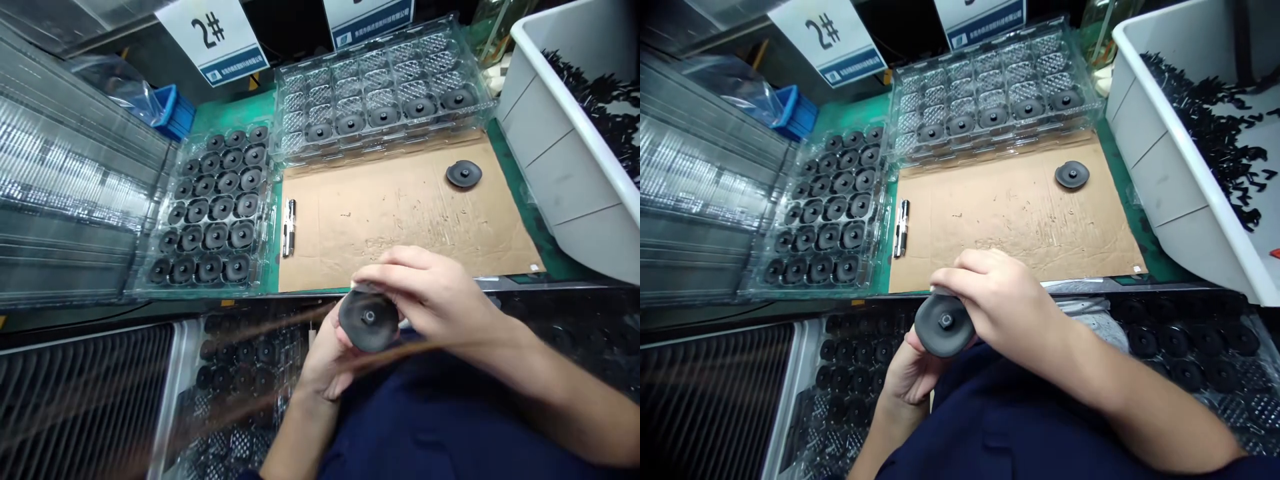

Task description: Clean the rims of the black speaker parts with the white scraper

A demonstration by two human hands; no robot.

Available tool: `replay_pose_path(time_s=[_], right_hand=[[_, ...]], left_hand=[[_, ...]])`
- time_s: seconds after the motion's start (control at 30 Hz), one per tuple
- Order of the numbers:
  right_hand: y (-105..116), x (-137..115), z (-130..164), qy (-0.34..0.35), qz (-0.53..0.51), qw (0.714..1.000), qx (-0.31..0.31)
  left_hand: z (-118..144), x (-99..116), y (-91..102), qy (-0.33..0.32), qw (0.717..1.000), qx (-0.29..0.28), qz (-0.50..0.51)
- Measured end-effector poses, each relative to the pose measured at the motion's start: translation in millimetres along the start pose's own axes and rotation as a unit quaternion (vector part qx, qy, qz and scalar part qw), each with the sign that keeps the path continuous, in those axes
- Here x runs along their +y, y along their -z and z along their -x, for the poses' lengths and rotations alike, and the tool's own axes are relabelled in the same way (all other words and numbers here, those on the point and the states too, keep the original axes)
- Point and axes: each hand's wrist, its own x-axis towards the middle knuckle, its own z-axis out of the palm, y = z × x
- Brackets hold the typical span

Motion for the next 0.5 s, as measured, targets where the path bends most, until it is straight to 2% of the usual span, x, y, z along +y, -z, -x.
replay_pose_path(time_s=[0.07,0.13,0.17,0.23,0.3,0.37,0.43,0.5], right_hand=[[-0.4,-4.8,0.4,0.039,0.032,0.998,0.024],[0.6,-4.4,-0.9,0.105,-0.005,0.994,0.032],[1.6,-0.5,-1.8,0.109,-0.041,0.993,0.026],[3.8,14.8,-1.6,0.034,-0.074,0.996,0.023],[2.3,36.6,5.2,-0.075,-0.043,0.996,0.027],[-6.8,59.4,20.2,-0.162,0.002,0.987,0.003],[-22.6,78.5,40.3,-0.207,0.01,0.977,-0.044],[-38.0,91.1,58.4,-0.22,0.001,0.974,-0.059]], left_hand=[[0.7,-0.7,0.0,-0.012,1.0,-0.02,0.005],[1.2,-0.6,-0.5,-0.021,0.999,-0.024,0.01],[1.6,0.0,-0.6,-0.02,0.999,-0.03,0.009],[2.5,1.9,0.7,-0.009,0.998,-0.055,0.018],[3.2,4.0,4.3,0.009,0.996,-0.085,0.039],[3.3,4.9,9.4,0.01,0.992,-0.109,0.059],[2.4,4.4,14.3,0.009,0.99,-0.123,0.069],[1.3,3.8,17.0,0.011,0.988,-0.129,0.081]])
